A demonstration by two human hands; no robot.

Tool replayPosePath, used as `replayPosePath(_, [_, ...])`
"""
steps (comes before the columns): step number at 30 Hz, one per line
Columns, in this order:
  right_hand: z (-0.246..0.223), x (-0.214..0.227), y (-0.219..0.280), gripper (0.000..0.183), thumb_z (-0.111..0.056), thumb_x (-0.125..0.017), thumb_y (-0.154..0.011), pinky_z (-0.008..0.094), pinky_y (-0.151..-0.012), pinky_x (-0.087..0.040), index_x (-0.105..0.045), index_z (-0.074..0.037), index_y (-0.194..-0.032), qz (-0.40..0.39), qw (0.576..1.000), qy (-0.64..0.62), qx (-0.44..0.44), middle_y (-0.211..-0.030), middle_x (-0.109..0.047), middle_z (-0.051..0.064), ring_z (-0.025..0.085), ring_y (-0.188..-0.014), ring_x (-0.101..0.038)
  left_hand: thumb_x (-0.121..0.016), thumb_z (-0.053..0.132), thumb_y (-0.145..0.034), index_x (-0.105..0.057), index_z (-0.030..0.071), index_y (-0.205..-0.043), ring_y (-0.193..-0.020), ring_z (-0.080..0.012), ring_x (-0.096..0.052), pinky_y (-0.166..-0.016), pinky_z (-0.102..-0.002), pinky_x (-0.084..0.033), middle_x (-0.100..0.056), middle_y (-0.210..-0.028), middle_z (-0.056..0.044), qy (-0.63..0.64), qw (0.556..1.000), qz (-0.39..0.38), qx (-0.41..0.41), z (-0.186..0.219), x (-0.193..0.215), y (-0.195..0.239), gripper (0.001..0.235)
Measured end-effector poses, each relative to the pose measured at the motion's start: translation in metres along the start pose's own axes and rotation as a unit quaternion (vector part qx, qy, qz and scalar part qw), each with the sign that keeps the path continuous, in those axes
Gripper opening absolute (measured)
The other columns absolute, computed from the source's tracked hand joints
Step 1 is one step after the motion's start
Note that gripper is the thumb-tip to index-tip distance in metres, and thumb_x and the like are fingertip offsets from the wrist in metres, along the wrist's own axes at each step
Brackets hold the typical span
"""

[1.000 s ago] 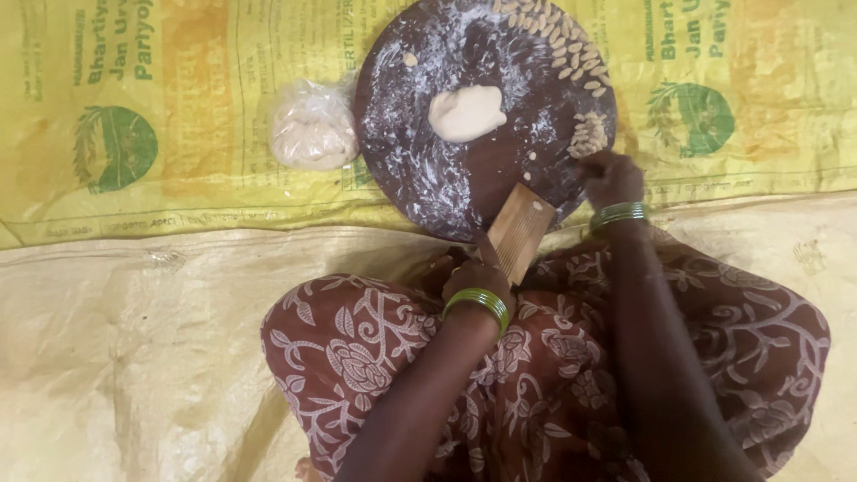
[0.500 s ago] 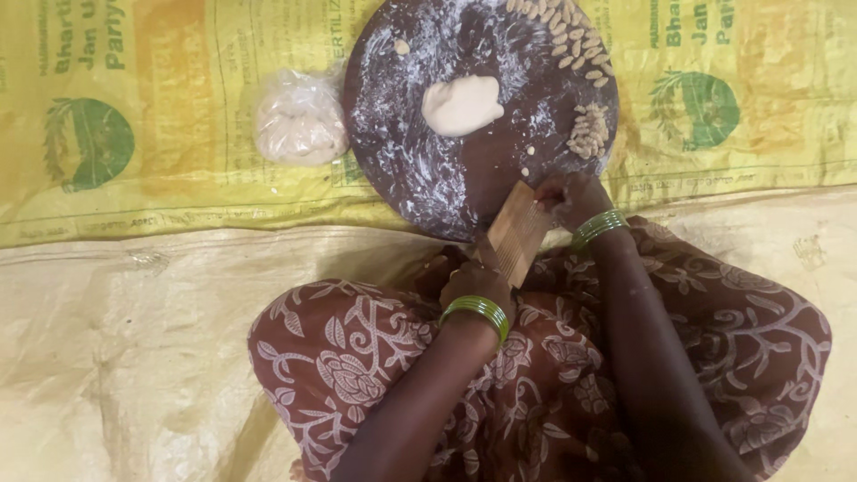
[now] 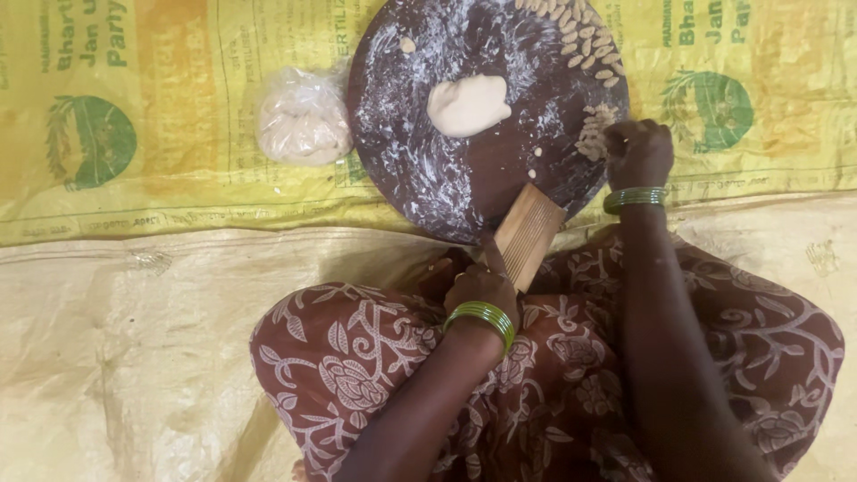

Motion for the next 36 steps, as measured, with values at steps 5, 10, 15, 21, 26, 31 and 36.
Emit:
replayPosePath(5, [-0.006,-0.004,0.008,0.031,0.009,-0.072,-0.085,0.04,-0.084,-0.054,-0.083,-0.016,-0.101,0.008,1.0,0.0,-0.015,-0.101,-0.073,0.008,0.029,-0.099,-0.061,-0.071,0.026,-0.089,0.003,-0.006,-0.157,-0.113,-0.04,-0.063,-0.09,-0.046,-0.057,-0.058,-0.127,-0.028,0.009,1.0,0.008,-0.009,0.003,0.008,0.003,0.106])
replayPosePath(10, [-0.077,-0.024,0.016,0.029,0.004,-0.074,-0.083,0.047,-0.104,-0.049,-0.081,-0.013,-0.105,-0.024,0.986,-0.011,0.162,-0.11,-0.075,0.006,0.023,-0.11,-0.064,-0.07,0.023,-0.092,0.005,-0.004,-0.16,-0.115,-0.0405,-0.062,-0.091,-0.046,-0.057,-0.056,-0.129,-0.032,-0.014,0.999,-0.034,0.008,0.002,0.003,0.006,0.106])
replayPosePath(15, [-0.114,-0.045,0.025,0.021,-0.005,-0.076,-0.088,0.043,-0.102,-0.05,-0.081,-0.016,-0.106,-0.055,0.977,0.06,0.197,-0.111,-0.076,0.005,0.027,-0.11,-0.062,-0.069,0.023,-0.093,0.006,0.0,-0.162,-0.122,-0.0423,-0.061,-0.099,-0.048,-0.054,-0.053,-0.137,-0.032,0.007,0.998,-0.053,0.03,-0.003,0.001,0.002,0.104])
replayPosePath(21, [-0.075,-0.022,0.021,0.017,-0.003,-0.075,-0.085,0.04,-0.091,-0.056,-0.081,-0.013,-0.097,-0.112,0.988,-0.104,-0.015,-0.099,-0.078,0.007,0.027,-0.097,-0.069,-0.072,0.024,-0.09,0.003,0.004,-0.159,-0.126,-0.0421,-0.059,-0.101,-0.05,-0.052,-0.05,-0.145,-0.028,0.021,0.998,-0.038,0.035,-0.009,-0.008,-0.011,0.104])
replayPosePath(26, [-0.039,-0.035,0.062,0.022,-0.002,-0.073,-0.08,0.034,-0.075,-0.066,-0.079,-0.012,-0.099,-0.3,0.874,-0.309,-0.227,-0.099,-0.079,0.005,0.016,-0.085,-0.077,-0.072,0.027,-0.09,0.005,0.005,-0.161,-0.126,-0.0411,-0.06,-0.103,-0.05,-0.051,-0.053,-0.145,-0.025,0.043,0.998,-0.024,0.047,-0.015,-0.015,-0.017,0.107])
replayPosePath(31, [-0.042,-0.057,0.084,0.018,-0.006,-0.085,-0.077,0.032,-0.082,-0.06,-0.081,-0.004,-0.094,-0.37,0.855,-0.315,-0.18,-0.09,-0.08,0.011,0.018,-0.083,-0.076,-0.077,0.031,-0.087,0.014,0.002,-0.16,-0.126,-0.0405,-0.06,-0.104,-0.049,-0.05,-0.052,-0.146,-0.024,0.023,0.998,-0.041,0.039,-0.014,-0.017,-0.012,0.12])
replayPosePath(36, [-0.042,-0.08,0.096,0.016,-0.004,-0.084,-0.074,0.032,-0.08,-0.06,-0.08,-0.001,-0.089,-0.411,0.844,-0.298,-0.172,-0.086,-0.08,0.011,0.017,-0.08,-0.074,-0.078,0.036,-0.087,0.013,0.004,-0.161,-0.126,-0.0399,-0.061,-0.104,-0.049,-0.051,-0.052,-0.147,-0.025,0.009,0.997,-0.057,0.044,-0.012,-0.012,-0.007,0.121])
Point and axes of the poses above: each hand's wrist, its own y-axis away from the middle knuckle, its own x-axis out of the back of the hand, z = x × y, the point moved 10 cm from there along -y, towards the middle knuckle
